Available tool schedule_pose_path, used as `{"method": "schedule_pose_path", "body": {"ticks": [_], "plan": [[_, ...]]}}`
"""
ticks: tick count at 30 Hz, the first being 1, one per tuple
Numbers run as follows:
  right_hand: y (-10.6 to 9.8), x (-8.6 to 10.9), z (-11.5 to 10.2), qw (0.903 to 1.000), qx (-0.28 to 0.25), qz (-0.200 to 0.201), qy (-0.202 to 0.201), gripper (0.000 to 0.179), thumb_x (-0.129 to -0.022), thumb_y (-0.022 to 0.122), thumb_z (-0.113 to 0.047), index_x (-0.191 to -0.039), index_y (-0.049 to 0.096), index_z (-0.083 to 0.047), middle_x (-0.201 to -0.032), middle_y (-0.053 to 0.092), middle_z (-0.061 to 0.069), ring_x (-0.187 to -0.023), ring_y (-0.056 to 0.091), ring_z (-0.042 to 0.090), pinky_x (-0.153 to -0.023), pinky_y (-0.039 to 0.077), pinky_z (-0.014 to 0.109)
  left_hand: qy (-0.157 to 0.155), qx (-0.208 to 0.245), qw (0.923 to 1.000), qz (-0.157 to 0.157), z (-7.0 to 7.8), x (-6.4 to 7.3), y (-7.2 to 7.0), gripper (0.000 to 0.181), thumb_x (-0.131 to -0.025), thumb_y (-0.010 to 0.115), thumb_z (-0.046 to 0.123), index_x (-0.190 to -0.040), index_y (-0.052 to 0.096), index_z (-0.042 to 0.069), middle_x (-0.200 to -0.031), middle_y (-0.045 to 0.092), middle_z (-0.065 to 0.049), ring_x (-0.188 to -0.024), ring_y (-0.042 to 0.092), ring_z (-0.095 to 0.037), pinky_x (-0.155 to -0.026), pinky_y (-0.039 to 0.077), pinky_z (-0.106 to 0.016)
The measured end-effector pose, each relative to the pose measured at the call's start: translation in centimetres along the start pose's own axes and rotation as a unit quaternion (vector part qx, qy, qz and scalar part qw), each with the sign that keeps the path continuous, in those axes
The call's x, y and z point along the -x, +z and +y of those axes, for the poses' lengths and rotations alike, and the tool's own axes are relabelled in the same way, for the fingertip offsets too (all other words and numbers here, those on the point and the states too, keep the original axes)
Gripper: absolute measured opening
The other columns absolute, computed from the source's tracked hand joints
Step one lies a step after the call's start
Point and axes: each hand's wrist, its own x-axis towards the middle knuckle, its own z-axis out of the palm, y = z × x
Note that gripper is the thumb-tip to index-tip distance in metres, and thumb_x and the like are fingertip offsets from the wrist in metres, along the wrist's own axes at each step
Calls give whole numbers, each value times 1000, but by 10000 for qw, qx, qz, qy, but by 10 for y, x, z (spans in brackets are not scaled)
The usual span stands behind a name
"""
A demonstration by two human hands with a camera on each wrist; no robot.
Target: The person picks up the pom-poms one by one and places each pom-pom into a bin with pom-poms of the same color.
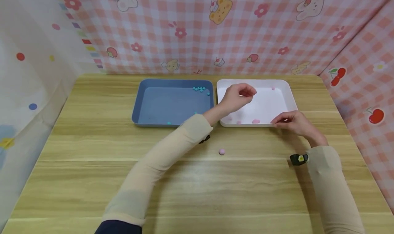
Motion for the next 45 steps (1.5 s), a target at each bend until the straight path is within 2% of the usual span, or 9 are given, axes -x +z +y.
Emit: {"method": "schedule_pose_path", "body": {"ticks": [7, 12, 18, 22, 25, 29, 35, 45], "plan": [[-1, 0, 1, 9999, 9, -18, 115, 7, -79, 68, 8, -86, 68, 9, -78, 67, -10, -68, 56, -1, -58, 48, 12, 105, 135, 9994, -309, -2, 29, -5, 16, -86, 61, -3, -102, 64, -5, -98, 65, -17, -90, 60, -19, -75, 49, -15], [-1, 0, 0, 9999, -13, -24, 120, 7, -80, 69, 5, -86, 69, 8, -79, 68, -8, -69, 56, 0, -59, 48, 13, -31, 383, 9983, -440, -7, 49, -8, 16, -85, 61, -7, -101, 64, -8, -95, 64, -17, -87, 59, -19, -73, 51, -16], [0, 0, 1, 9999, -37, -10, 103, 7, -80, 68, 7, -86, 69, 9, -79, 68, -8, -69, 56, 0, -59, 48, 13, -76, 451, 9948, -914, -20, 69, -12, 19, -83, 59, -11, -102, 61, -10, -97, 62, -23, -85, 59, -21, -75, 52, -19], [0, 0, 1, 9999, -37, -21, 103, 6, -80, 67, 8, -86, 68, 9, -78, 67, -11, -68, 56, 0, -59, 48, 13, -332, 440, 9913, -1197, -31, 80, -12, 24, -81, 59, -14, -105, 59, -10, -101, 61, -25, -88, 60, -25, -76, 51, -19], [0, 0, 1, 9999, -48, -11, 113, 6, -80, 67, 8, -86, 68, 9, -78, 67, -12, -68, 56, 0, -58, 48, 13, -615, 458, 9879, -1346, -35, 88, -11, 26, -81, 58, -15, -106, 58, -11, -104, 60, -26, -92, 60, -30, -76, 51, -19], [0, 1, -1, 9999, -97, -15, 138, 6, -80, 67, 7, -86, 68, 9, -78, 67, -12, -68, 56, 0, -59, 48, 13, -884, 573, 9846, -1392, -39, 95, -8, 25, -80, 57, -18, -104, 58, -13, -102, 60, -27, -88, 60, -27, -76, 52, -20], [1, 1, -1, 9998, -146, -14, 106, 6, -80, 68, 7, -86, 68, 10, -78, 67, -11, -68, 55, 0, -58, 48, 13, -938, 716, 9803, -1582, -49, 104, -8, 31, -76, 56, -19, -107, 56, -15, -101, 59, -27, -83, 59, -19, -76, 52, -20], [0, 2, -2, 9998, -85, -47, 197, 8, -81, 68, 4, -87, 68, 9, -79, 68, -8, -68, 55, 2, -58, 48, 14, -910, 342, 9786, -1811, -53, 116, -5, 35, -71, 59, -20, -105, 58, -13, -98, 61, -20, -85, 59, -19, -75, 52, -19]]}}
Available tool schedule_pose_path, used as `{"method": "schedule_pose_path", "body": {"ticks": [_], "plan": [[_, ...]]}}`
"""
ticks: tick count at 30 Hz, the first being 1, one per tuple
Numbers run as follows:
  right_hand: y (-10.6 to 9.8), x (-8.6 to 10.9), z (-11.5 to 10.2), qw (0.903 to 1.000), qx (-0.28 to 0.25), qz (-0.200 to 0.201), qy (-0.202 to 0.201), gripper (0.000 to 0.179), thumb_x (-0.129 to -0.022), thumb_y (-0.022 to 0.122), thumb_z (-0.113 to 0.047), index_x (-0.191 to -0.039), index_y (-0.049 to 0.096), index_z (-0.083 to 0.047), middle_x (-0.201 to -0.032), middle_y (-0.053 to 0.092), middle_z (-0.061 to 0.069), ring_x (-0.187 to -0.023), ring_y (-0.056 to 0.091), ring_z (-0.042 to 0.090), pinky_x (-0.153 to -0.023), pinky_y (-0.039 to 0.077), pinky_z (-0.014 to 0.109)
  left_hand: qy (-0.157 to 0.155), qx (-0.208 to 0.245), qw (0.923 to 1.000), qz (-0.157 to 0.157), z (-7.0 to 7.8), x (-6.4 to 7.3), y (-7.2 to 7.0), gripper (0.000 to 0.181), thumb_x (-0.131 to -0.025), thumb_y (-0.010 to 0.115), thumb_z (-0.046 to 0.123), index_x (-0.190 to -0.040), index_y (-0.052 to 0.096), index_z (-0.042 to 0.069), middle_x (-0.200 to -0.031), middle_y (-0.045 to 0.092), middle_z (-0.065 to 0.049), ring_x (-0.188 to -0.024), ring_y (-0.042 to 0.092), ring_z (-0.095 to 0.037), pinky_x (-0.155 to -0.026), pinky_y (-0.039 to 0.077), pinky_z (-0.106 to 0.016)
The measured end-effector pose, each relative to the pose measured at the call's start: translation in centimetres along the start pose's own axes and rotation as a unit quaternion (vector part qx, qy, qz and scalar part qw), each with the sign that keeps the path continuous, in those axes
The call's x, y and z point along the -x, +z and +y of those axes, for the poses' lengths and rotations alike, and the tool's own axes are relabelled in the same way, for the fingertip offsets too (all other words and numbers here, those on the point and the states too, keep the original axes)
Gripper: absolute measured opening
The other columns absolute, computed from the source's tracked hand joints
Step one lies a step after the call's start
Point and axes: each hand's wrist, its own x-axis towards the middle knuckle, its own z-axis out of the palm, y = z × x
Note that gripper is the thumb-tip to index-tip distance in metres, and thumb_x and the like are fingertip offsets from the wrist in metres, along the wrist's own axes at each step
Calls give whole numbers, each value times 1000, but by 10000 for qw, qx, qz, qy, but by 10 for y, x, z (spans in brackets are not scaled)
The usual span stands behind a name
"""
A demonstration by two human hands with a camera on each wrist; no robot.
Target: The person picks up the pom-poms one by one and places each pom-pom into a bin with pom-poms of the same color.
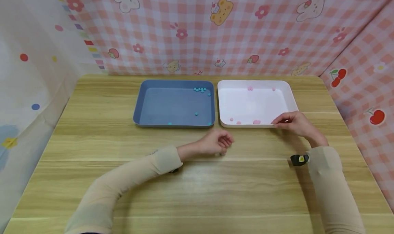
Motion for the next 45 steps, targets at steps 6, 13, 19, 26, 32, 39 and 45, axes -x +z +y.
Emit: {"method": "schedule_pose_path", "body": {"ticks": [6, 13, 19, 26, 32, 39, 45], "plan": [[1, -1, 1, 10000, 19, 16, -26, 7, -81, 67, 6, -87, 68, 9, -78, 67, -11, -67, 55, 0, -57, 48, 14, 136, -505, 9986, -57, -3, 3, 2, 31, -72, 58, -19, -101, 60, -9, -94, 61, -15, -82, 58, -16, -72, 51, -18], [1, -2, 2, 9999, 54, 47, -86, 6, -81, 67, 7, -86, 68, 9, -78, 66, -13, -67, 56, -1, -57, 48, 14, 409, -1126, 9927, -143, -8, 6, 5, 23, -75, 55, -16, -95, 62, -6, -90, 63, -13, -79, 57, -13, -70, 50, -15], [1, -1, 2, 10000, 77, 31, -54, 6, -81, 68, 5, -86, 69, 8, -78, 67, -12, -68, 56, 0, -57, 48, 14, 367, -1131, 9929, -103, -8, 6, 5, 22, -75, 56, -17, -93, 62, -5, -88, 63, -13, -77, 58, -13, -68, 49, -13], [0, -2, 2, 9999, 92, 18, -35, 7, -81, 67, 6, -87, 68, 9, -79, 67, -13, -68, 56, 0, -57, 48, 14, 135, -706, 9974, -91, -6, 4, 1, 22, -75, 58, -16, -96, 62, -8, -89, 63, -14, -76, 58, -11, -69, 50, -15], [1, -2, 2, 9999, 76, 41, -79, 6, -81, 67, 7, -86, 68, 8, -78, 67, -13, -67, 56, 0, -57, 48, 14, 74, -238, 9997, -57, -2, -2, -3, 24, -78, 59, -15, -102, 60, -11, -95, 63, -19, -83, 61, -20, -74, 51, -17], [1, -2, 2, 9999, 69, 48, -63, 7, -80, 67, 7, -86, 68, 9, -78, 67, -13, -67, 56, -1, -57, 48, 14, 346, -38, 9993, 121, 14, -17, -11, 28, -78, 59, -17, -105, 58, -13, -106, 60, -27, -86, 60, -21, -78, 52, -19], [0, -2, 1, 9999, 101, 33, -60, 6, -80, 68, 7, -86, 69, 8, -78, 67, -10, -67, 55, 0, -57, 48, 14, 484, 151, 9977, 458, 29, -32, -17, 26, -80, 61, -14, -106, 59, -12, -106, 60, -27, -85, 58, -19, -77, 51, -19]]}}
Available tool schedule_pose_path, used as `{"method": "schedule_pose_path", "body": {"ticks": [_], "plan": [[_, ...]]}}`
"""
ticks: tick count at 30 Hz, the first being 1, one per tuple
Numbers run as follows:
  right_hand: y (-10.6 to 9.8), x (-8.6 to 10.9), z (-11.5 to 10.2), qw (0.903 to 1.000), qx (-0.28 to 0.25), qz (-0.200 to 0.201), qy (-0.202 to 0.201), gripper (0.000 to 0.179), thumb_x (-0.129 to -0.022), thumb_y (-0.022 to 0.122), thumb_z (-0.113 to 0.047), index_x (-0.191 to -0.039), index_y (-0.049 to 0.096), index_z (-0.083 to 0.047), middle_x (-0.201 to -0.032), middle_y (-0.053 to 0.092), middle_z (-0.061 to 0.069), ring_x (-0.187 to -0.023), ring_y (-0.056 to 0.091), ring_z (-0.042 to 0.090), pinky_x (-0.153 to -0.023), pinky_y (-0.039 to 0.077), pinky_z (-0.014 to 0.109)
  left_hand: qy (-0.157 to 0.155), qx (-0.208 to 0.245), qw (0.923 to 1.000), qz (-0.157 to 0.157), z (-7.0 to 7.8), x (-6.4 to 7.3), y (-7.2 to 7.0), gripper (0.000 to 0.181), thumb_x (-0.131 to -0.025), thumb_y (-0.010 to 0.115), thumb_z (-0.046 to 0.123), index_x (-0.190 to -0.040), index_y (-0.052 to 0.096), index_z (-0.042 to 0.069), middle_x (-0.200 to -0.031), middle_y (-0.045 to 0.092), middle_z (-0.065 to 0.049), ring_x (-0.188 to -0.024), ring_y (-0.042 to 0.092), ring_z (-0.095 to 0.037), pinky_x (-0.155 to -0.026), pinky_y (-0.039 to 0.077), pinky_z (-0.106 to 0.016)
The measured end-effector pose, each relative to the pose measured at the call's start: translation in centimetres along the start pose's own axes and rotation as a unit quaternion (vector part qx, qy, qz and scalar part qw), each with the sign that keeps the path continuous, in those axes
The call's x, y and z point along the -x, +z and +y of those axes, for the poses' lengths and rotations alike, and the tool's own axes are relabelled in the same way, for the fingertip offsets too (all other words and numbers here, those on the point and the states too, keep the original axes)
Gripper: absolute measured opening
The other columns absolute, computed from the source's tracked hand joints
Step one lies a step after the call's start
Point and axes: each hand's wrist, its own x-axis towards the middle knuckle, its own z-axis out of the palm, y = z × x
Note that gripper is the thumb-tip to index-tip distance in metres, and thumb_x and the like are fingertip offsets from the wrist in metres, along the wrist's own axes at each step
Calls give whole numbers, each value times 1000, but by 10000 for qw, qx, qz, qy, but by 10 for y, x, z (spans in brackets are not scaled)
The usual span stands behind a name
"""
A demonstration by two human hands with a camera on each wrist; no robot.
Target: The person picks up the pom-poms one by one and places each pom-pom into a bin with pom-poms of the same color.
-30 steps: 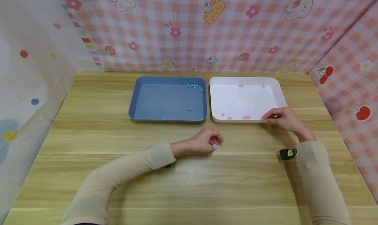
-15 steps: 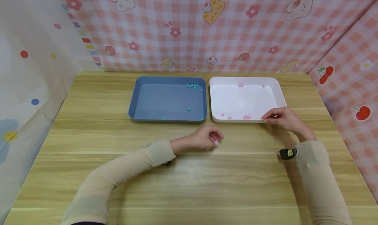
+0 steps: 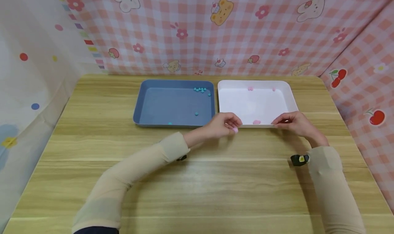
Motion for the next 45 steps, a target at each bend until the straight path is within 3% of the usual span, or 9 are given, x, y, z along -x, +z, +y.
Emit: {"method": "schedule_pose_path", "body": {"ticks": [8, 11, 16, 30, 39, 45], "plan": [[0, 1, 1, 9999, 69, 46, 69, 7, -80, 69, 5, -86, 69, 8, -79, 69, -3, -67, 55, 1, -56, 47, 14, 212, 78, 9987, 448, 16, -23, -4, 25, -82, 62, -10, -107, 60, -11, -101, 61, -24, -86, 57, -19, -73, 50, -17], [0, 1, 1, 9999, 37, 13, 92, 7, -80, 69, 4, -86, 69, 7, -79, 68, -8, -67, 55, 1, -57, 47, 14, 269, 152, 9976, 621, 19, -32, -5, 25, -82, 62, -9, -107, 60, -10, -103, 61, -25, -86, 57, -19, -73, 49, -16], [-1, 1, 1, 10000, 5, -11, 73, 6, -80, 67, 6, -86, 69, 7, -78, 66, -12, -67, 55, 1, -57, 47, 14, 293, 257, 9956, 855, 20, -48, -7, 25, -83, 62, -8, -108, 60, -9, -107, 60, -27, -90, 58, -22, -75, 48, -16], [-1, 0, 1, 10000, -20, -5, 58, 7, -80, 69, 5, -86, 70, 7, -79, 68, -9, -69, 57, 2, -59, 49, 14, 345, -98, 9916, 1241, 16, -88, -4, 24, -83, 64, -6, -107, 62, -7, -104, 63, -21, -89, 60, -20, -73, 49, -15], [0, -2, 2, 9999, -109, 23, -111, 6, -79, 68, 7, -85, 69, 8, -78, 69, 1, -68, 56, 0, -59, 47, 12, 287, -83, 9894, 1418, 19, -102, -6, 24, -84, 64, -4, -107, 62, -5, -103, 64, -16, -88, 60, -18, -74, 50, -15], [-2, -1, 5, 9999, -91, -50, 35, 8, -80, 67, 8, -87, 69, 8, -80, 68, -3, -68, 55, 1, -59, 48, 13, 226, 86, 9874, 1561, 20, -107, -3, 23, -84, 63, -5, -107, 62, -6, -102, 64, -16, -87, 59, -18, -73, 51, -16]]}}
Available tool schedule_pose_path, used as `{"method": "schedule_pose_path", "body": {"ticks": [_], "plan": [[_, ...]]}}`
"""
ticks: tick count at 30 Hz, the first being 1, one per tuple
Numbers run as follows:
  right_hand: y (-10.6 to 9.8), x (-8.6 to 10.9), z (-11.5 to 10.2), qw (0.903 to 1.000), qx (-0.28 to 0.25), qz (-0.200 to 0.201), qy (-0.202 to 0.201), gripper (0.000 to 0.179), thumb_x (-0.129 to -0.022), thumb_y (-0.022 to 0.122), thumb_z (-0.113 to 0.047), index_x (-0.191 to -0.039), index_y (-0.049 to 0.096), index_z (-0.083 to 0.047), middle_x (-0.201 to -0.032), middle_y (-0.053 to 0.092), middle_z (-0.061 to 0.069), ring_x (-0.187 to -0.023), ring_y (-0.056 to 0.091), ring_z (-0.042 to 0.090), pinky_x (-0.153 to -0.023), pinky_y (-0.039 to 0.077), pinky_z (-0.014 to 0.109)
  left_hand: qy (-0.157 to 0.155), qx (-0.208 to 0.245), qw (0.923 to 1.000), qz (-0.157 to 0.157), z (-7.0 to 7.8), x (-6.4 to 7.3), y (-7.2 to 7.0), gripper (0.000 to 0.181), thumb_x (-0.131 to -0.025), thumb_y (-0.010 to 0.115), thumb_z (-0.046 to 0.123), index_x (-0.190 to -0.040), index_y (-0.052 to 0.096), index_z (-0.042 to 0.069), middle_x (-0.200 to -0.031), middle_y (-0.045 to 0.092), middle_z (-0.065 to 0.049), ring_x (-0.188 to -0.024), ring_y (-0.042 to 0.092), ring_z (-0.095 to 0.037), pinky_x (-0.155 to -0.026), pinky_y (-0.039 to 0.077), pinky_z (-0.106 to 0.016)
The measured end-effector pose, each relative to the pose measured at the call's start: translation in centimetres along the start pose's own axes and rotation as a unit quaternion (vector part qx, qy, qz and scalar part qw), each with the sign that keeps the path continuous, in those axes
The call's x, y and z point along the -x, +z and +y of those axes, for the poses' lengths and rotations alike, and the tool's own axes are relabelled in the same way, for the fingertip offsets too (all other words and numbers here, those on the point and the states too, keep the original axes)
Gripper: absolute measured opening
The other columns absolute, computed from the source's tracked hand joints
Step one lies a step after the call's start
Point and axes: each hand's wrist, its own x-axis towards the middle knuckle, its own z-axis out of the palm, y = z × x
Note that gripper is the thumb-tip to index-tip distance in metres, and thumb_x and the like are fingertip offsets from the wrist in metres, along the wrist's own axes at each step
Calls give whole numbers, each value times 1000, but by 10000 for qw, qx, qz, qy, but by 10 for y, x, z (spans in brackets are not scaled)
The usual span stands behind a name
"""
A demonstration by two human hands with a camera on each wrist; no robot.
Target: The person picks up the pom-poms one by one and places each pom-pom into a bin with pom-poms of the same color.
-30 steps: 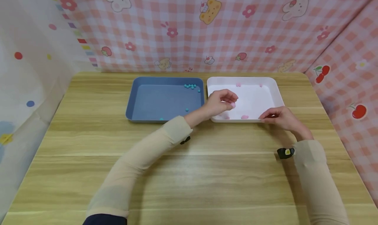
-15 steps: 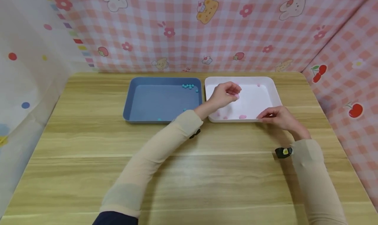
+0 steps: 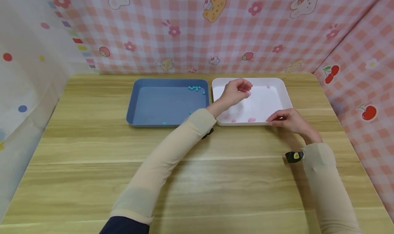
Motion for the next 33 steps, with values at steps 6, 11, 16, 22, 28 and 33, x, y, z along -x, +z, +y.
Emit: {"method": "schedule_pose_path", "body": {"ticks": [6, 11, 16, 22, 28, 33], "plan": [[0, -2, -1, 9998, -8, -68, 164, 8, -81, 67, 6, -89, 69, 9, -81, 68, -3, -68, 55, 2, -59, 48, 14, -94, -159, 9995, 259, -2, 2, -1, 24, -83, 64, -5, -106, 62, -7, -104, 63, -20, -85, 58, -18, -72, 48, -14], [0, -2, -2, 9999, 19, -49, 102, 9, -80, 68, 6, -88, 69, 8, -81, 69, -1, -67, 55, 2, -58, 48, 14, -106, -455, 9982, 376, -1, 4, -6, 21, -85, 62, -1, -106, 63, -5, -103, 65, -16, -86, 58, -16, -71, 47, -12], [1, -4, -2, 9999, 84, -17, 70, 8, -80, 69, 4, -87, 70, 7, -79, 68, -7, -67, 55, 2, -58, 47, 14, -128, -764, 9961, 412, -4, 8, -13, 18, -88, 60, 3, -104, 65, -3, -97, 65, -11, -85, 57, -16, -71, 46, -15], [0, -7, -8, 9996, 269, -58, 42, 8, -80, 68, 6, -88, 70, 7, -83, 69, 10, -68, 56, 2, -59, 48, 13, -47, -1447, 9894, 123, -8, 26, -29, 21, -91, 56, 7, -108, 64, -3, -102, 65, -12, -93, 58, -19, -77, 45, -15], [7, -5, -23, 9972, 736, 161, -34, 15, -85, 67, -4, -98, 69, 3, -95, 68, 16, -79, 55, -3, -69, 46, 9, 403, -1905, 9808, 133, -10, 56, -42, 24, -91, 55, 6, -110, 62, -7, -108, 63, -18, -100, 57, -26, -86, 46, -24], [31, -1, -46, 9884, 972, 915, -718, 17, -82, 69, -1, -98, 69, 3, -94, 69, 15, -87, 61, 9, -80, 42, 5, 296, -1836, 9824, 196, -11, 85, -49, 29, -94, 52, 9, -116, 59, -9, -113, 59, -21, -105, 55, -30, -90, 46, -32]]}}
